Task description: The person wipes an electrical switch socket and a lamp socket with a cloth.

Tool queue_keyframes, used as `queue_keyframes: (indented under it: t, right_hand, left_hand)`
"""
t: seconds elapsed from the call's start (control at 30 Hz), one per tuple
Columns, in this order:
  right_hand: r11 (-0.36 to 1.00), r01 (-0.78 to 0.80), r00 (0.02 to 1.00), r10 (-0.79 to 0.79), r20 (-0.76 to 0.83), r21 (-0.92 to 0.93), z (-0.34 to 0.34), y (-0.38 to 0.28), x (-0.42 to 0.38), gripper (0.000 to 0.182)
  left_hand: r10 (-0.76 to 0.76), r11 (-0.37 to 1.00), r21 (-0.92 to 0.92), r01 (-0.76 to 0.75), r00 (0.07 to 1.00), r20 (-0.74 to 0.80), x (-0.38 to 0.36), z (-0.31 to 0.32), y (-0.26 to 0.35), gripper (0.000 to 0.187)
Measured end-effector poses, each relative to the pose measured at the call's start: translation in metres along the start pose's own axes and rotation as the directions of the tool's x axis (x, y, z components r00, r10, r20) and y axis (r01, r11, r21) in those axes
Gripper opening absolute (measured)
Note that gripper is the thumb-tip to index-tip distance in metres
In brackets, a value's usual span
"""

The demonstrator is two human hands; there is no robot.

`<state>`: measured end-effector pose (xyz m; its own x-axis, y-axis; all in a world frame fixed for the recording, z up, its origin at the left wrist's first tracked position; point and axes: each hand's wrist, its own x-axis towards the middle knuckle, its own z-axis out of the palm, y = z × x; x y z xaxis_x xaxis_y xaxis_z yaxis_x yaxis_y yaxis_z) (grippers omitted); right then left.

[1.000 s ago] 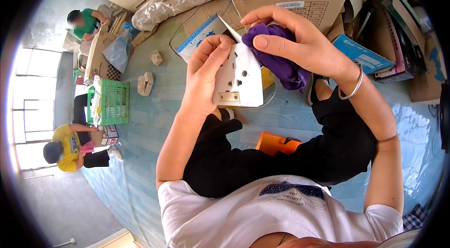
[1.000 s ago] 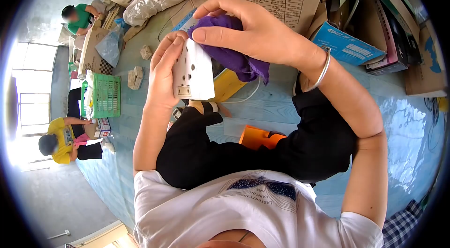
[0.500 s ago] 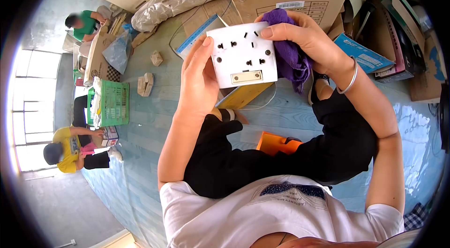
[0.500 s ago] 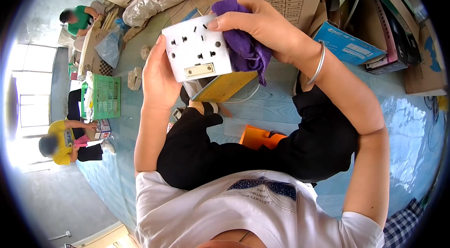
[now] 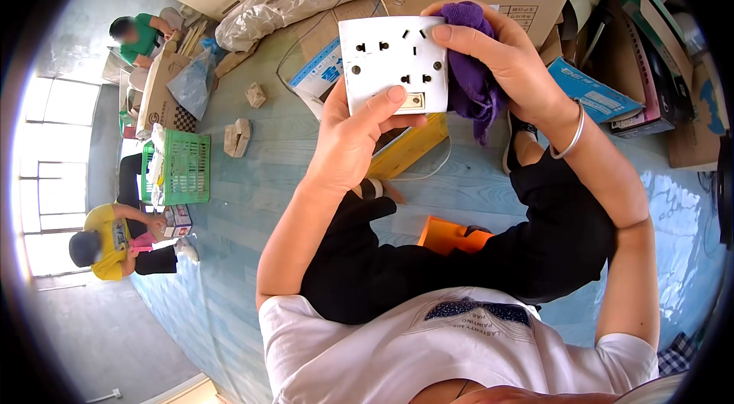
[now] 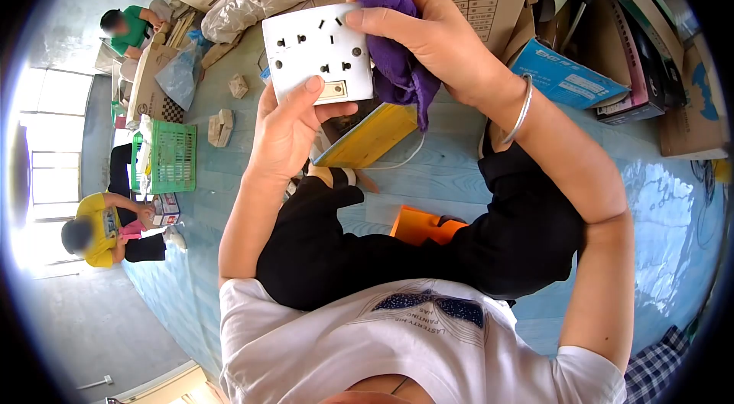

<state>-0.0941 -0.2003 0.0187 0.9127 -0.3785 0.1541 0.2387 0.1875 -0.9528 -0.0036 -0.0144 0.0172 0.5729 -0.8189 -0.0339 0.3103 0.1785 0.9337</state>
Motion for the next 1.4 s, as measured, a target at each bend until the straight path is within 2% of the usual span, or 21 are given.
queue_keyframes:
  t: [0.07,0.17,0.23,0.27,0.33,0.37,0.43,0.5,0.57,0.63,0.7,0.73,0.77,0.83,0.9,0.97,1.1,1.17,1.23,1.33,1.4]
  right_hand:
    - [0.987,0.092,0.993,-0.101,-0.059,-0.135,-0.002,0.001,0.002,0.037]
    - [0.976,0.179,0.948,-0.136,-0.289,0.128,-0.004,0.002,0.007,0.038]
    - [0.962,0.259,0.942,-0.270,-0.198,-0.084,-0.013,0.000,0.007,0.038]
    - [0.877,0.403,0.890,-0.442,-0.109,-0.262,-0.009,0.004,0.007,0.043]
    - [0.550,0.663,0.723,-0.647,0.244,-0.508,-0.002,0.004,0.003,0.048]
    - [0.400,0.740,0.643,-0.657,0.394,-0.540,0.004,0.005,0.003,0.048]
    - [0.053,0.763,0.587,-0.472,0.657,-0.644,0.008,0.006,0.002,0.049]
    - [0.136,0.741,0.628,-0.488,0.606,-0.658,0.008,0.015,0.001,0.049]
    - [0.443,0.564,0.825,-0.332,0.457,-0.697,0.004,0.015,-0.002,0.049]
    - [0.448,0.531,0.847,-0.311,0.431,-0.720,0.002,0.016,0.002,0.041]
    - [0.421,0.595,0.788,-0.474,0.393,-0.685,-0.005,0.024,0.010,0.037]
    - [0.523,0.551,0.825,-0.462,0.326,-0.651,-0.004,0.023,0.009,0.032]
    - [0.522,0.548,0.826,-0.461,0.324,-0.654,-0.004,0.023,0.009,0.032]
    - [0.650,0.454,0.884,-0.415,0.216,-0.609,-0.006,0.024,0.010,0.029]
    - [0.670,0.434,0.894,-0.402,0.198,-0.603,-0.010,0.027,0.012,0.031]
    - [0.810,0.269,0.963,-0.221,0.153,-0.521,-0.012,0.027,0.012,0.039]
    - [0.876,0.208,0.973,-0.139,0.184,-0.436,-0.010,0.023,0.007,0.051]
    - [0.800,0.306,0.950,-0.227,0.212,-0.517,-0.006,0.023,0.004,0.058]
    - [0.787,0.295,0.953,-0.202,0.225,-0.543,-0.003,0.015,0.001,0.056]
    - [0.873,0.255,0.952,-0.152,0.265,-0.415,0.001,0.011,0.002,0.045]
    - [0.918,0.234,0.960,-0.167,0.225,-0.319,-0.002,0.016,0.006,0.040]
  left_hand:
    - [0.010,0.999,0.033,-0.009,1.000,-0.022,0.000,0.000,0.001,0.046]
    - [-0.003,0.999,0.047,0.005,0.999,-0.045,0.001,0.000,0.000,0.045]
    - [-0.034,0.996,0.079,0.037,0.999,-0.042,0.003,0.002,-0.001,0.046]
    - [-0.033,0.996,0.078,0.036,0.999,-0.042,0.003,0.004,-0.001,0.046]
    - [-0.042,0.992,0.121,0.041,0.999,0.008,0.002,0.009,0.001,0.046]
    - [-0.044,0.992,0.121,0.042,0.999,0.009,0.001,0.008,-0.002,0.046]
    - [-0.018,0.958,0.286,0.004,0.999,0.046,-0.002,0.003,-0.012,0.047]
    - [-0.092,0.970,0.227,0.086,0.996,0.017,-0.001,0.004,-0.018,0.047]
    - [-0.096,0.955,0.289,0.061,0.990,0.108,-0.002,0.007,-0.020,0.046]
    - [-0.120,0.939,0.335,0.073,0.985,0.122,-0.003,0.010,-0.018,0.044]
    - [-0.069,0.943,0.332,0.020,0.988,0.136,-0.004,0.013,-0.019,0.045]
    - [-0.103,0.935,0.354,0.037,0.980,0.169,-0.003,0.011,-0.018,0.050]
    - [-0.104,0.935,0.352,0.037,0.980,0.172,-0.003,0.011,-0.017,0.050]
    - [-0.119,0.926,0.374,0.050,0.979,0.165,-0.002,0.012,-0.016,0.051]
    - [-0.103,0.929,0.368,0.042,0.984,0.147,-0.001,0.012,-0.017,0.049]
    - [-0.089,0.931,0.363,0.037,0.988,0.128,-0.001,0.010,-0.019,0.048]
    - [0.065,0.830,0.550,-0.097,0.995,0.077,0.001,-0.001,-0.022,0.053]
    - [0.121,0.789,0.601,-0.127,0.991,0.051,0.001,-0.001,-0.020,0.055]
    - [0.213,0.577,0.795,-0.187,0.974,0.074,-0.002,0.004,-0.015,0.055]
    - [0.282,0.485,0.845,-0.225,0.955,0.092,-0.004,0.009,-0.012,0.054]
    - [0.295,0.529,0.814,-0.240,0.951,0.089,-0.002,0.004,-0.014,0.054]
